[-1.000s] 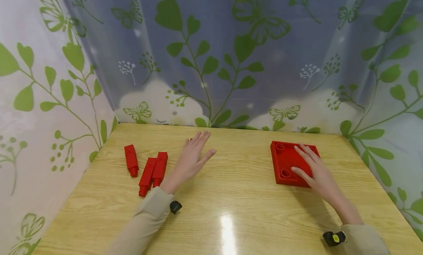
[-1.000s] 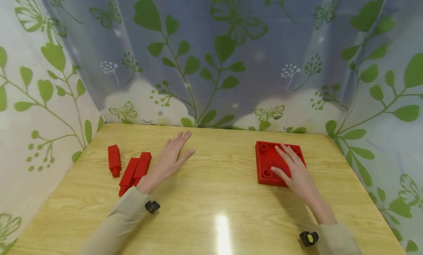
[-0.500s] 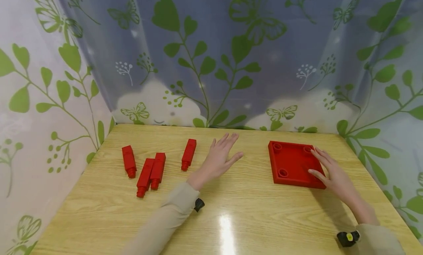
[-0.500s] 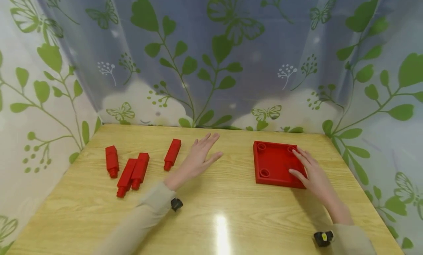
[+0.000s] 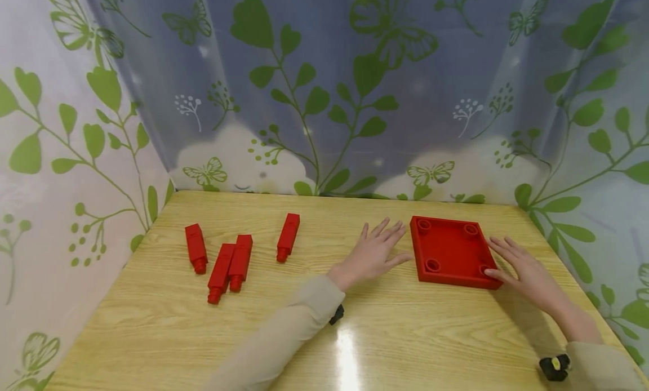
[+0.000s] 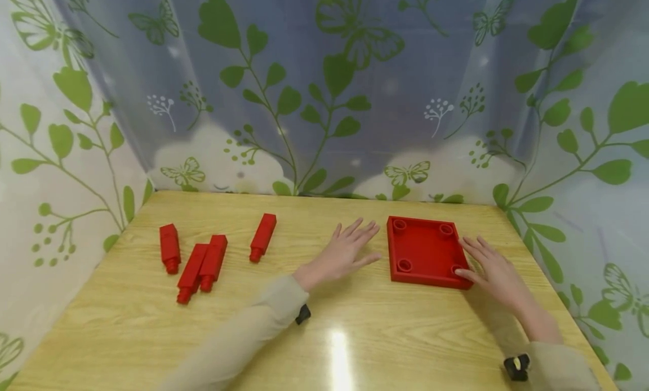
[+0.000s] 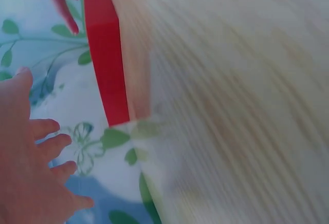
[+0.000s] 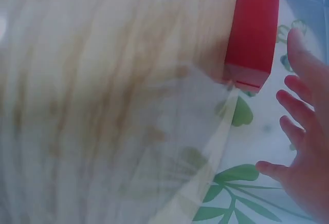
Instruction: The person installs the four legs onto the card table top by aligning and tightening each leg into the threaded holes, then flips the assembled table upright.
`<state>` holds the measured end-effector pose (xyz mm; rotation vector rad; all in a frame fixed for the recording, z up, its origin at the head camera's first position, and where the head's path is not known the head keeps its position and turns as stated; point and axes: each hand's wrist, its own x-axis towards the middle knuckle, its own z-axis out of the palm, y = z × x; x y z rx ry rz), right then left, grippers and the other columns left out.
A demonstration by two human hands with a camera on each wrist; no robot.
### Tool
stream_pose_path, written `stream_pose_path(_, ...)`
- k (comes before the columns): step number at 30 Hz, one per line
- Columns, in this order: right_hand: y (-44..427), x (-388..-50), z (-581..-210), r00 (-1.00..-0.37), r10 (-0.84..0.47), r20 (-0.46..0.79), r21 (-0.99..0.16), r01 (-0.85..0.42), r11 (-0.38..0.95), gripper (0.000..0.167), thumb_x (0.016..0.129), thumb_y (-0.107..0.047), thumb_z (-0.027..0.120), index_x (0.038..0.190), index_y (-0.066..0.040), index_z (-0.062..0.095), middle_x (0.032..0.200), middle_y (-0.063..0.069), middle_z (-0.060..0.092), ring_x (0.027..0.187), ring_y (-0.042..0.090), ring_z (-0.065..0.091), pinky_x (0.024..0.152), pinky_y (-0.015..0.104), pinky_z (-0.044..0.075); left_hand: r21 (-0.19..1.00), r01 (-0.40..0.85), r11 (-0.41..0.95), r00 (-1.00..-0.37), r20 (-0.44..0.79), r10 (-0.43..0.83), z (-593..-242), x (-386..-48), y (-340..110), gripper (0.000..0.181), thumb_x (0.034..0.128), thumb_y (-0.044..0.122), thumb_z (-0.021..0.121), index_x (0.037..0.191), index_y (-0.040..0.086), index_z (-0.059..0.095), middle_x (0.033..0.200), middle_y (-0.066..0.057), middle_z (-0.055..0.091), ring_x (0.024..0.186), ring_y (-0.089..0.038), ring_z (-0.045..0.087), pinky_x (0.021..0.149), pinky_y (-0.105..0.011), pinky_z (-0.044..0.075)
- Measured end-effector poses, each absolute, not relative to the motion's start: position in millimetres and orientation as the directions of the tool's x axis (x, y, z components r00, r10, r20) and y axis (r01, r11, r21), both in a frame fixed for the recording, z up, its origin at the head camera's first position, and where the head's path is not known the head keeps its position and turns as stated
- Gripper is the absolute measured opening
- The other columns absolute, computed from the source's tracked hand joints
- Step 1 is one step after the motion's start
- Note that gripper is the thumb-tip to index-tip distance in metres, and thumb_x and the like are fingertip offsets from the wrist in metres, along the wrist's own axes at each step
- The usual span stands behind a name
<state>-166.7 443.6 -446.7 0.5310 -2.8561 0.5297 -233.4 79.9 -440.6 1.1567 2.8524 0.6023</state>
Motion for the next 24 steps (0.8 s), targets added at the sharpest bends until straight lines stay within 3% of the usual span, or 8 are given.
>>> stream_pose_path(10, 447.6, -167.6, -448.1, -0.954, -0.286, 0.087, -0.303, -0.299, 0.905, 0.074, 0.097, -0.035, 0.068, 0.154, 0.0, 0.038, 0.156, 0.033, 0.032, 0.15, 0.049, 0.014, 0.103, 0.082, 0.019, 0.237, 0.693, 0.681, -0.706, 0.032, 0.707, -446.8, -229.6, 113.9, 0.073, 0.1042, 0.06, 0.037, 0.163, 0.021, 0.021, 0.169, 0.004, 0.017, 0.157, -0.021, 0.008, 0.124, -0.058, 0.012)
stream_pose_path(24, 449.4, -166.6, -452.7, -0.956, -0.291, 0.035, -0.311, -0.287, 0.906, 0.074, 0.1, -0.037, 0.064, 0.155, 0.002, 0.035, 0.156, 0.032, 0.032, 0.151, 0.048, 0.012, 0.103, 0.083, 0.016, 0.13, 0.667, 0.734, -0.733, -0.065, 0.678, -453.6, -226.6, 128.8, 0.069, 0.1037, 0.062, 0.034, 0.163, 0.028, 0.022, 0.168, 0.012, 0.015, 0.157, -0.018, 0.011, 0.124, -0.055, 0.016)
